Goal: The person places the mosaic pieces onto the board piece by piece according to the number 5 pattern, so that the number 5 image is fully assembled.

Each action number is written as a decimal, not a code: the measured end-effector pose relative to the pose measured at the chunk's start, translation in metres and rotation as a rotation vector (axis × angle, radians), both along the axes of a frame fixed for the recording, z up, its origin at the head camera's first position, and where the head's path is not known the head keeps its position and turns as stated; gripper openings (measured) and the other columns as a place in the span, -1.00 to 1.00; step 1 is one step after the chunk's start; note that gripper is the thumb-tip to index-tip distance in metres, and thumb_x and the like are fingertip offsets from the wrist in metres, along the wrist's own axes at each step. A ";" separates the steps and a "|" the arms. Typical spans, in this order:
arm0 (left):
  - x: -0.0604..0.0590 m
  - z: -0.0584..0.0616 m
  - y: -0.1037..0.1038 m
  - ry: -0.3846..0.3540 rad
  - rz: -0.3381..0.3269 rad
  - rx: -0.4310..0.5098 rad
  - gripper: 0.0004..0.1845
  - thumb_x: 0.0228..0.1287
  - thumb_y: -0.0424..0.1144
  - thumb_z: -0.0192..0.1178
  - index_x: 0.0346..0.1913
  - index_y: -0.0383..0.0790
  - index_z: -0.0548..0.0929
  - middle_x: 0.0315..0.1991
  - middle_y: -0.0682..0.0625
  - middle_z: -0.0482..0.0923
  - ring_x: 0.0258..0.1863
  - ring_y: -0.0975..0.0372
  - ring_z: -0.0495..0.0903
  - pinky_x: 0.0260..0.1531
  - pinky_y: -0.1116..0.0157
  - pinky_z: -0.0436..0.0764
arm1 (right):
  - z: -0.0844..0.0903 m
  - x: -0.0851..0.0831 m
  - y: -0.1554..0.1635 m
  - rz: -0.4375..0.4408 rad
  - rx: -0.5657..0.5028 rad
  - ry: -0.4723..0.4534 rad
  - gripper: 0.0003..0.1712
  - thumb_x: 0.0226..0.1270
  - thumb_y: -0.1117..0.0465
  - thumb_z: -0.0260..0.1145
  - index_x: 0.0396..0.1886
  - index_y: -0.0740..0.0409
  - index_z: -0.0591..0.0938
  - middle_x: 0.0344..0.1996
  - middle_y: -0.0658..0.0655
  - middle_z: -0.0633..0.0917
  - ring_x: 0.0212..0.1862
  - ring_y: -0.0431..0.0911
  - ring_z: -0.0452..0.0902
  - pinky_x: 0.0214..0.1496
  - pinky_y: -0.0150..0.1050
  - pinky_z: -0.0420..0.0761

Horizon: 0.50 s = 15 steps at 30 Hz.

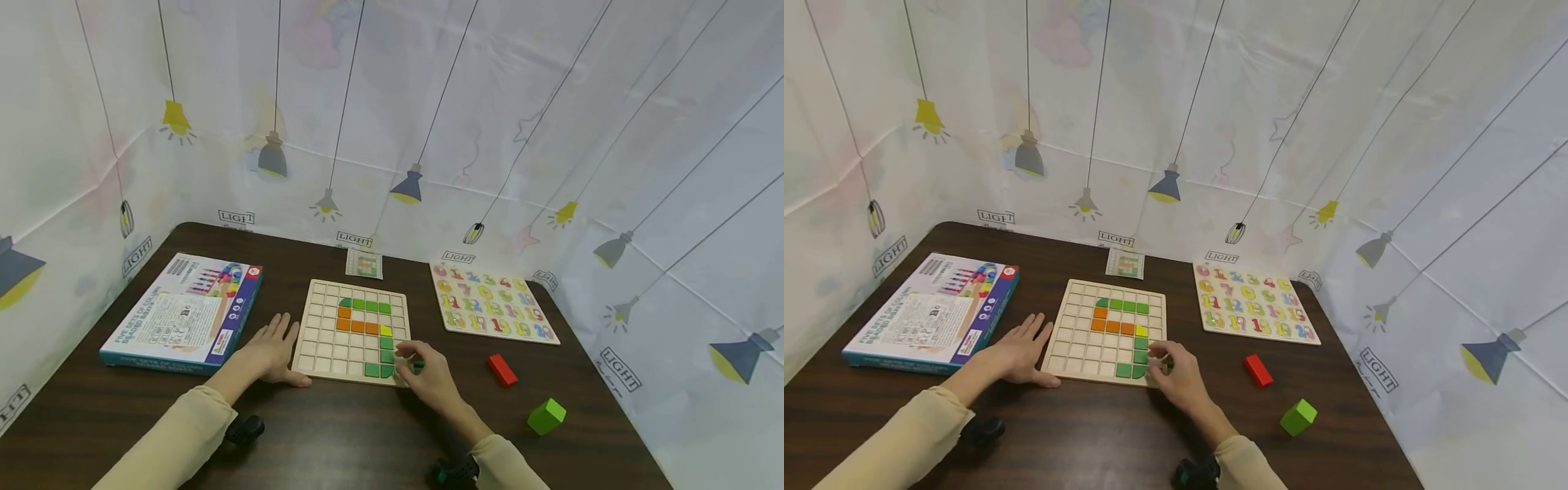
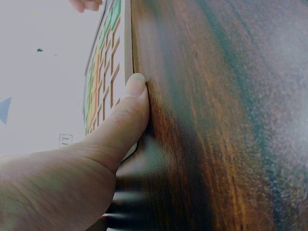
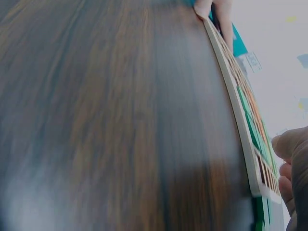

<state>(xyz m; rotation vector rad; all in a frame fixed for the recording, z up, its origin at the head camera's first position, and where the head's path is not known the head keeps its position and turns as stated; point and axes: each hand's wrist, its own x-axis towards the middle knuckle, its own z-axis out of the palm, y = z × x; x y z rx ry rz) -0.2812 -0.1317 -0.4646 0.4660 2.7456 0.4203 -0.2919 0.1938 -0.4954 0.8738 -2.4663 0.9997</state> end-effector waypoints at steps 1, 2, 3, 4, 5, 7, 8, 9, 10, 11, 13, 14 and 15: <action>-0.002 -0.003 0.000 0.004 -0.002 -0.004 0.28 -0.06 0.42 0.22 0.44 -0.49 -0.06 0.43 -0.44 -0.29 0.41 -0.22 -0.29 0.33 -0.09 -0.12 | 0.000 0.000 0.003 -0.010 -0.002 -0.006 -0.61 0.02 0.46 0.42 -0.10 0.23 0.61 -0.30 0.07 0.69 -0.26 -0.10 0.59 -0.27 -0.11 0.61; -0.004 -0.006 -0.001 0.008 -0.002 -0.005 0.30 -0.09 0.44 0.21 0.44 -0.48 -0.06 0.43 -0.44 -0.29 0.42 -0.21 -0.29 0.33 -0.09 -0.12 | 0.001 0.001 0.006 -0.022 -0.002 -0.017 -0.61 0.02 0.45 0.44 -0.10 0.22 0.61 -0.30 0.05 0.69 -0.25 -0.10 0.60 -0.25 -0.10 0.60; -0.006 -0.009 -0.002 0.015 -0.003 -0.007 0.31 -0.10 0.46 0.20 0.44 -0.48 -0.07 0.44 -0.43 -0.30 0.42 -0.21 -0.30 0.33 -0.09 -0.12 | 0.001 0.001 0.009 -0.032 0.002 -0.027 -0.60 0.01 0.44 0.45 -0.10 0.20 0.61 -0.29 0.04 0.69 -0.24 -0.11 0.60 -0.23 -0.10 0.60; -0.007 -0.013 -0.002 0.022 -0.004 -0.009 0.33 -0.12 0.49 0.19 0.44 -0.46 -0.07 0.44 -0.42 -0.30 0.42 -0.20 -0.30 0.33 -0.09 -0.13 | 0.001 0.002 0.012 -0.041 0.005 -0.034 -0.60 0.00 0.43 0.46 -0.10 0.19 0.61 -0.29 0.03 0.69 -0.24 -0.10 0.60 -0.22 -0.09 0.60; -0.009 -0.016 -0.002 0.030 -0.004 -0.006 0.34 -0.15 0.50 0.18 0.44 -0.47 -0.07 0.44 -0.43 -0.30 0.42 -0.21 -0.30 0.33 -0.10 -0.12 | 0.002 0.002 0.014 -0.050 0.011 -0.040 -0.59 0.01 0.42 0.46 -0.09 0.17 0.61 -0.28 0.01 0.69 -0.23 -0.11 0.60 -0.21 -0.09 0.60; -0.012 -0.022 -0.003 0.042 -0.001 -0.006 0.37 -0.18 0.54 0.16 0.45 -0.46 -0.06 0.44 -0.42 -0.30 0.42 -0.20 -0.29 0.33 -0.10 -0.11 | 0.002 0.003 0.020 -0.059 0.018 -0.039 -0.59 0.01 0.42 0.45 -0.09 0.16 0.60 -0.27 0.00 0.68 -0.23 -0.11 0.60 -0.20 -0.09 0.60; -0.013 -0.024 -0.003 0.045 -0.001 -0.005 0.38 -0.20 0.55 0.15 0.45 -0.46 -0.06 0.44 -0.42 -0.30 0.42 -0.20 -0.29 0.33 -0.11 -0.11 | 0.001 0.004 0.023 -0.062 0.022 -0.033 -0.59 0.01 0.43 0.44 -0.09 0.16 0.60 -0.26 0.00 0.68 -0.22 -0.12 0.60 -0.18 -0.10 0.60; -0.013 -0.025 -0.003 0.047 -0.001 -0.009 0.38 -0.20 0.56 0.14 0.45 -0.45 -0.06 0.44 -0.41 -0.30 0.42 -0.20 -0.29 0.33 -0.10 -0.11 | 0.001 0.004 0.026 -0.064 0.025 -0.028 -0.59 0.02 0.44 0.43 -0.09 0.17 0.60 -0.25 0.01 0.67 -0.21 -0.12 0.60 -0.17 -0.10 0.59; -0.013 -0.025 -0.003 0.046 0.000 -0.007 0.39 -0.21 0.57 0.14 0.45 -0.46 -0.06 0.44 -0.42 -0.30 0.42 -0.20 -0.29 0.33 -0.10 -0.11 | 0.000 0.004 0.028 -0.068 0.027 -0.023 -0.60 0.02 0.45 0.41 -0.08 0.17 0.60 -0.25 0.01 0.67 -0.20 -0.13 0.60 -0.16 -0.11 0.59; -0.013 -0.025 -0.003 0.042 -0.001 -0.010 0.39 -0.21 0.58 0.13 0.45 -0.46 -0.07 0.44 -0.41 -0.30 0.42 -0.20 -0.30 0.33 -0.10 -0.11 | 0.000 0.004 0.031 -0.075 0.029 -0.022 -0.60 0.03 0.46 0.39 -0.08 0.16 0.60 -0.26 0.01 0.67 -0.20 -0.15 0.59 -0.15 -0.12 0.59; -0.010 -0.018 -0.003 0.027 0.000 -0.005 0.38 -0.19 0.55 0.15 0.44 -0.47 -0.08 0.44 -0.42 -0.31 0.42 -0.20 -0.31 0.33 -0.10 -0.13 | 0.000 0.004 0.034 -0.086 0.034 -0.026 -0.61 0.05 0.49 0.34 -0.08 0.15 0.59 -0.27 0.02 0.67 -0.20 -0.18 0.58 -0.14 -0.13 0.58; -0.008 -0.014 -0.002 0.016 0.000 0.003 0.37 -0.17 0.53 0.17 0.44 -0.48 -0.08 0.44 -0.43 -0.31 0.42 -0.21 -0.31 0.33 -0.11 -0.13 | -0.001 0.004 0.036 -0.095 0.039 -0.031 -0.61 0.06 0.50 0.32 -0.08 0.15 0.59 -0.27 0.01 0.67 -0.20 -0.20 0.57 -0.13 -0.14 0.57; -0.007 -0.013 -0.002 0.009 -0.001 0.012 0.37 -0.17 0.51 0.19 0.44 -0.49 -0.08 0.43 -0.44 -0.31 0.41 -0.22 -0.32 0.32 -0.12 -0.15 | -0.001 0.005 0.037 -0.101 0.040 -0.039 -0.60 0.06 0.50 0.30 -0.08 0.14 0.59 -0.28 0.02 0.67 -0.21 -0.20 0.56 -0.13 -0.14 0.57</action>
